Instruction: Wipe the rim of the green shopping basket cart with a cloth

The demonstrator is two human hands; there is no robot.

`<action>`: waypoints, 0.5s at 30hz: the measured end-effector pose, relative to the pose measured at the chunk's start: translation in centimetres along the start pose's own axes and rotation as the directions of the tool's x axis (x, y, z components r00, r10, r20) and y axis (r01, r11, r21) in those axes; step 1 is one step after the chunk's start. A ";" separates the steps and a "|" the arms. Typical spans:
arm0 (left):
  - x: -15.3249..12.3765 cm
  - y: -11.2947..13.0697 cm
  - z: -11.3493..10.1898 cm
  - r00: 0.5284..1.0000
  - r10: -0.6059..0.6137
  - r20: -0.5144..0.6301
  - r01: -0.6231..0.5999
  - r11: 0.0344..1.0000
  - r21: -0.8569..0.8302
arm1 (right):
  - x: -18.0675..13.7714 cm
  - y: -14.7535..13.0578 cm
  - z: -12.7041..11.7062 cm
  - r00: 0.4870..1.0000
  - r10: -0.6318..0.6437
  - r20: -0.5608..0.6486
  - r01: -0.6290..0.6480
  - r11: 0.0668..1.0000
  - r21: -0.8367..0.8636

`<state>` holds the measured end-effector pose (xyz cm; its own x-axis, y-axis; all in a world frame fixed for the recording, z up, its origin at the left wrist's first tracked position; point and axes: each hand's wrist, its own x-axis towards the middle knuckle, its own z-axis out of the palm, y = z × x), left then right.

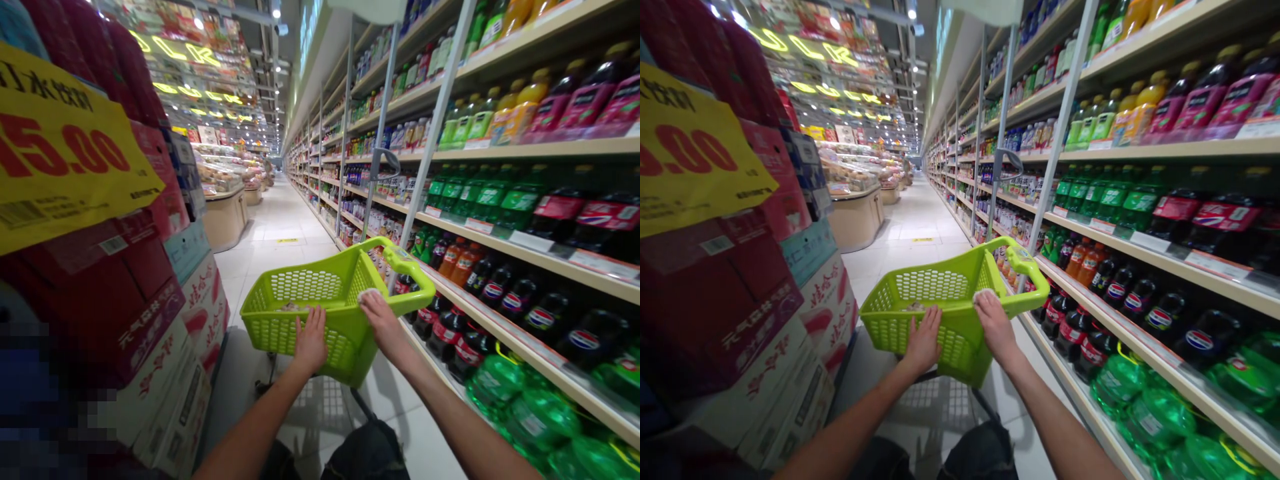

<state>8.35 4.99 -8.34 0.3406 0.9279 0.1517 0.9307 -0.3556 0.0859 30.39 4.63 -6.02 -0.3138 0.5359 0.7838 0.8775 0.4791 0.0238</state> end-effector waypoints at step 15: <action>0.2 -5.1 2.0 0.997 -0.074 -0.018 0.074 0.997 0.021 | 1.7 -1.5 4.0 0.983 -0.120 -0.140 0.102 0.986 -0.132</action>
<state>3.90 7.24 -10.67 0.2687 0.9494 0.1626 0.9559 -0.2836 0.0759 27.10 7.60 -7.26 -0.3631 0.3720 0.8543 0.8811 0.4354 0.1848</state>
